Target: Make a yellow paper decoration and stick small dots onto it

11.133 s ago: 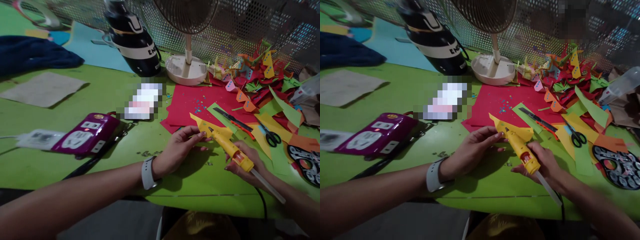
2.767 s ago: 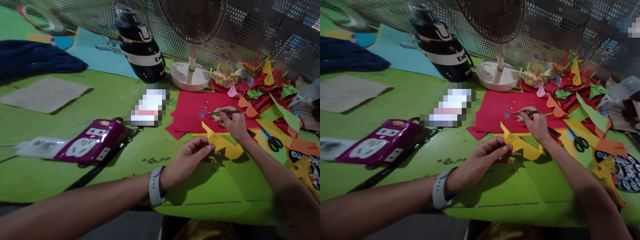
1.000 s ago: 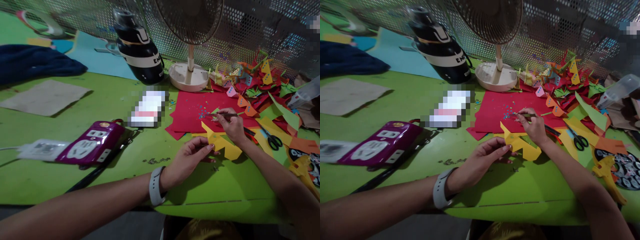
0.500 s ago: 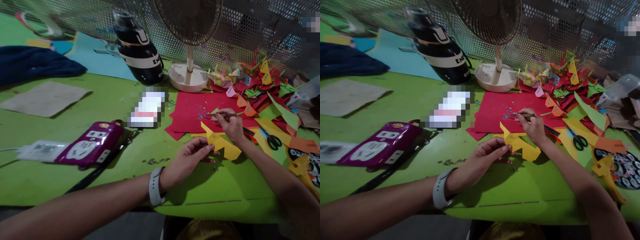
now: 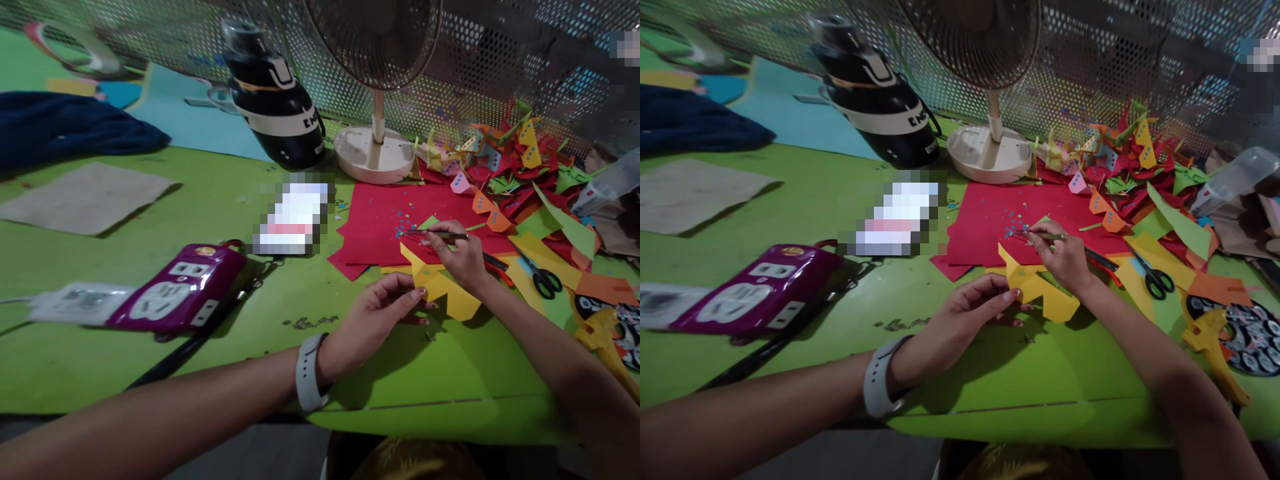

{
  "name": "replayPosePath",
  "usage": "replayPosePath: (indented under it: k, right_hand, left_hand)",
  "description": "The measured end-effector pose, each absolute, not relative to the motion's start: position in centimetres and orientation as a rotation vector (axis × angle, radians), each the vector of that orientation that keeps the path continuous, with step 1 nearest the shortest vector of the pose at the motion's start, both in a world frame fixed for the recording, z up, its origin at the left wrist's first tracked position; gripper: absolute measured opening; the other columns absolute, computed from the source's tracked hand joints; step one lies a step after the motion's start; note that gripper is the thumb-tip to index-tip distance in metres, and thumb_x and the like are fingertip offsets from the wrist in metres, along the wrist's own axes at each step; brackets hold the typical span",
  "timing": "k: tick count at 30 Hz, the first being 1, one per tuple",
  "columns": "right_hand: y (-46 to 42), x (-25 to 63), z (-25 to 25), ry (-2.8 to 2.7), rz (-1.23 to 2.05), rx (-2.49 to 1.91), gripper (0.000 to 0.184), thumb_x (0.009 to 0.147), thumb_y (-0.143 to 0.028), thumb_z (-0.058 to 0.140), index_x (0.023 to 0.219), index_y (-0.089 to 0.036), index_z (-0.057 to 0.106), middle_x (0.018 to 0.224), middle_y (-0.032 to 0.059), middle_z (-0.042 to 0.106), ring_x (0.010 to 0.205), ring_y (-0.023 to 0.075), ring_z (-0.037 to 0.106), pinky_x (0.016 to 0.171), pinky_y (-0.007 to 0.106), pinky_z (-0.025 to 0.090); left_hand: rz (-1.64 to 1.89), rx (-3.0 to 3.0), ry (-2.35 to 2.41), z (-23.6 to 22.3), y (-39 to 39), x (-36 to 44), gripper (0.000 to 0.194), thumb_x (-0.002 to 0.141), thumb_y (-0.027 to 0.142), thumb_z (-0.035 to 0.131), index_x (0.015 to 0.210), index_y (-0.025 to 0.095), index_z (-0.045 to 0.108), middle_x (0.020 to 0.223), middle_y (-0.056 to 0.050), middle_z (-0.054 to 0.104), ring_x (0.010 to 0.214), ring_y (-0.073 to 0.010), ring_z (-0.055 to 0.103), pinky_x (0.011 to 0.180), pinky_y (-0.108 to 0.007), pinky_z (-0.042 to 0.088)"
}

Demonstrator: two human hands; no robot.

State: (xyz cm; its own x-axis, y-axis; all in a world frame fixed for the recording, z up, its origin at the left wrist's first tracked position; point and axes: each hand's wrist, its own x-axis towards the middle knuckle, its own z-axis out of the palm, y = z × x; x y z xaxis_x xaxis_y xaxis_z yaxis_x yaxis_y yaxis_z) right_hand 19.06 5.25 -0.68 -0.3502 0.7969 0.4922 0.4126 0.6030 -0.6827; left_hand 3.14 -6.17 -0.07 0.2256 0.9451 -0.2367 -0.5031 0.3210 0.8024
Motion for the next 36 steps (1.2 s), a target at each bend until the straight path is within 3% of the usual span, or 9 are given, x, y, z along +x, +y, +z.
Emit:
replayPosePath:
  k: [36]
  right_hand:
    - [5.38, 19.15, -0.64, -1.923, 0.683, -1.000, 0.022, 0.093, -0.044, 0.056, 0.094, -0.022, 0.061, 0.086, 0.0028, 0.074, 0.080, 0.0185, 0.076, 0.066, 0.029, 0.060]
  left_hand:
    - [1.099, 0.657, 0.835, 0.36, -6.20, 3.10, 0.026, 0.074, 0.033, 0.081, 0.084, 0.017, 0.062, 0.083, 0.002, 0.064, 0.079, -0.0155, 0.069, 0.068, -0.027, 0.059]
